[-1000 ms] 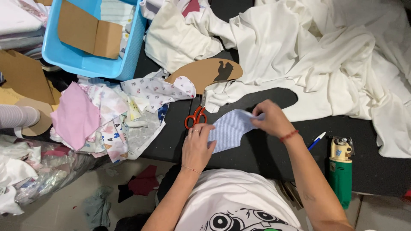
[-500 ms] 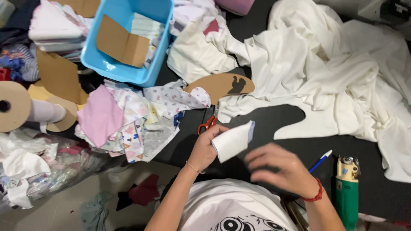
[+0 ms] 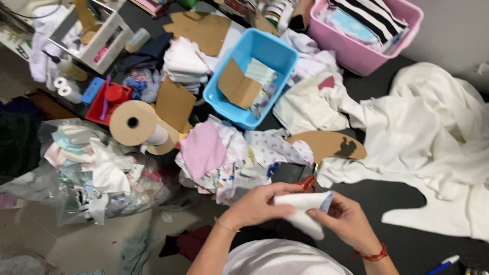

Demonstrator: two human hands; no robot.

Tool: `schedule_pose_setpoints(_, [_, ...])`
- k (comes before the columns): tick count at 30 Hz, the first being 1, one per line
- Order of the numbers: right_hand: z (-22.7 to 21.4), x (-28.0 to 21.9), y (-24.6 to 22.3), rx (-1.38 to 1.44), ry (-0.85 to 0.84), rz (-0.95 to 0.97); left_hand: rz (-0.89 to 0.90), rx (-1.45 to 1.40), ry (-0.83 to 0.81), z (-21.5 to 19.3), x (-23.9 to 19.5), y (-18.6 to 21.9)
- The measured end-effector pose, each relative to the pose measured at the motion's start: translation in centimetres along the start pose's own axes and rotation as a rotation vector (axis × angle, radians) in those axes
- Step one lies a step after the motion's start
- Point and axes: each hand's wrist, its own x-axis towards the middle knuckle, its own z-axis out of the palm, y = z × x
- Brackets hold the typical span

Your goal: Tracing a pattern onto fabric and cutting it out using an electric rotary cutter

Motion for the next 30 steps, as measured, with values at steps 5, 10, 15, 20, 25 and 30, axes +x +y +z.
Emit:
schedule_pose_setpoints(5, [1.9,2.1,-2.7,0.029,0.025,-0.013,-0.209,0.401,0.340,-4.2,-0.4,5.4])
schedule_pose_setpoints(10, [1.5,1.8,-5.3,-0.062,0.211,0.018,0.716,0.812,0.861,-16.0,0.6,7.5])
schedule_pose_setpoints(15, [1.2,0.4,-5.7,0.046,0.410,0.207,0.714,1.483,1.205,-27.7,6.4,6.0])
schedule_pose_setpoints(20, [-0.6,-1.7,-2.5,0.100,0.461,0.144,0.225,1.573,1.090,-32.4,10.3,-3.3])
schedule_pose_setpoints(25, [-1.3,-3.1,-1.3,0.118,0.572,0.209,0.240,1.528,1.082,-29.7,9.3,-2.8])
schedule_pose_setpoints(30, [-2.7,-3.1,-0.4,0.047,0.554,0.128,0.463,1.288,1.026,-18.6,6.8,3.1])
